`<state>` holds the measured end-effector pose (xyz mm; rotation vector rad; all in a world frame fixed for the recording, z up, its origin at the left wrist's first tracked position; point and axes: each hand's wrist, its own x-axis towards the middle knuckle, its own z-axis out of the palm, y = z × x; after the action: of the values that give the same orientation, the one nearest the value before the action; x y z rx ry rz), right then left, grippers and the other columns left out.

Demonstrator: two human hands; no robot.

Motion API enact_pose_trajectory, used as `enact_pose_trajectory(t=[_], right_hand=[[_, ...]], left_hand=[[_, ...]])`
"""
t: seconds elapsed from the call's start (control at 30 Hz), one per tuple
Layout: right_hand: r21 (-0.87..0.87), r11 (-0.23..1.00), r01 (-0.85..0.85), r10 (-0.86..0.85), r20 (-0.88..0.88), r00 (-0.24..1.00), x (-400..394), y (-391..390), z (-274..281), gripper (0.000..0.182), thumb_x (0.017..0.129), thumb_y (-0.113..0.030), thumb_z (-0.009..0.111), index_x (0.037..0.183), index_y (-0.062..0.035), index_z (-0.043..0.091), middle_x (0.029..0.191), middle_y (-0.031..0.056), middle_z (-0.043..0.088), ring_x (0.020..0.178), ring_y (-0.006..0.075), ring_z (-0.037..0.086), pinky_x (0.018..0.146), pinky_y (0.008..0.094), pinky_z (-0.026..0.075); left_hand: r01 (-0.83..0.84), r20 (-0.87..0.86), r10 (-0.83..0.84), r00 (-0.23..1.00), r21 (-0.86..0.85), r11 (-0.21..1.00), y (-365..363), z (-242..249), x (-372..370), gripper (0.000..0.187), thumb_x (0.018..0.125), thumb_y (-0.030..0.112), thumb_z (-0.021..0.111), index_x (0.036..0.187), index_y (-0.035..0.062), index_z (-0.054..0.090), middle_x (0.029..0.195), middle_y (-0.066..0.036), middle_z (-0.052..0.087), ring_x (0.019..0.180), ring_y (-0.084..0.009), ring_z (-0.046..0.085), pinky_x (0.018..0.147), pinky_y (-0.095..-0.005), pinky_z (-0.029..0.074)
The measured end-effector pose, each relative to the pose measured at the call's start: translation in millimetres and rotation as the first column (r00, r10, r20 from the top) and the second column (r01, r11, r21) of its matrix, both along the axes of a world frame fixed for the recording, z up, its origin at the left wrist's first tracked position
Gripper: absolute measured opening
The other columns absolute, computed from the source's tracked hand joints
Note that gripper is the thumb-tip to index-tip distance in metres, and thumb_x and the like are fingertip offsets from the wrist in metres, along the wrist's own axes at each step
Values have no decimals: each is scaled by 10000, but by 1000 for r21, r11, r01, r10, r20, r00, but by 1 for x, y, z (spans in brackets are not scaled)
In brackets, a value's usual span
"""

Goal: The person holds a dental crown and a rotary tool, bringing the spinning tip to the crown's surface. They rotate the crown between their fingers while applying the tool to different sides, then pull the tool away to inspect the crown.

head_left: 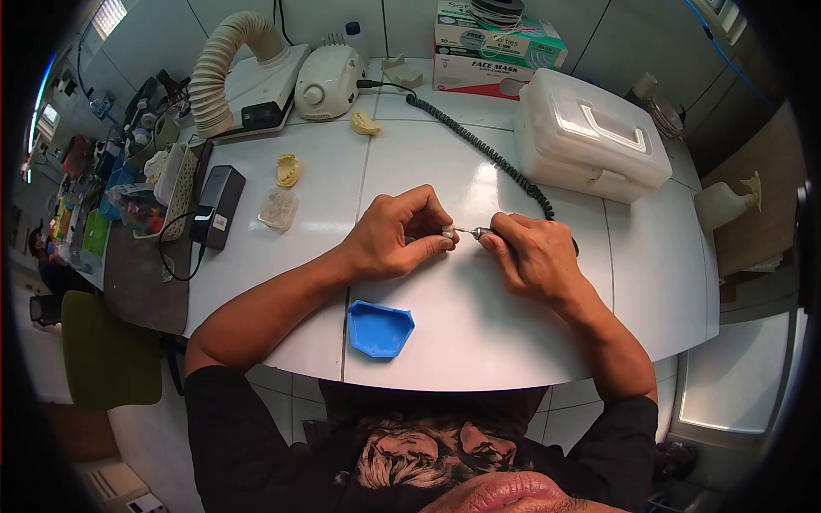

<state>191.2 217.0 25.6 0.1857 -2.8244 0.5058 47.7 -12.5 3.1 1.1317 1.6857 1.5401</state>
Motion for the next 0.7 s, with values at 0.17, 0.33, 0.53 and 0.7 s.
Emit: enact_pose_trajectory(t=[0.17, 0.33, 0.53, 0.7], right_hand=[[15, 1000, -24, 24, 9, 1000, 0, 1, 2, 328, 1064, -337, 652, 864, -77, 647, 725, 112, 666, 636, 374, 668, 573, 488, 489], [14, 999, -34, 34, 19, 999, 1, 0, 5, 335, 1061, -341, 654, 856, -76, 647, 730, 112, 670, 636, 372, 666, 577, 488, 490], [9, 1000, -28, 28, 21, 999, 1, 0, 6, 331, 1054, -331, 657, 849, -72, 647, 730, 116, 672, 633, 371, 661, 576, 488, 484], [14, 999, -37, 37, 21, 999, 1, 1, 6, 330, 1051, -330, 660, 848, -69, 653, 725, 117, 670, 630, 371, 658, 572, 486, 480]], left_hand=[[8, -13, -8, 1000, -31, 999, -1, 3, -1, 178, 1002, -41, 738, 1093, -44, 584, 1073, -180, 791, 1073, -213, 787, 984, -354, 660], [10, -27, -11, 1000, -39, 999, -1, 4, -1, 168, 1007, -45, 727, 1091, -42, 581, 1079, -177, 786, 1076, -209, 784, 984, -353, 660], [9, -3, -9, 1000, -6, 1000, -1, 0, -1, 171, 1010, -45, 722, 1098, -46, 575, 1087, -182, 783, 1071, -219, 785, 978, -356, 663], [11, -28, -12, 1000, -15, 1000, -1, 1, -1, 171, 1012, -41, 722, 1104, -44, 578, 1086, -186, 783, 1070, -221, 788, 979, -353, 661]])
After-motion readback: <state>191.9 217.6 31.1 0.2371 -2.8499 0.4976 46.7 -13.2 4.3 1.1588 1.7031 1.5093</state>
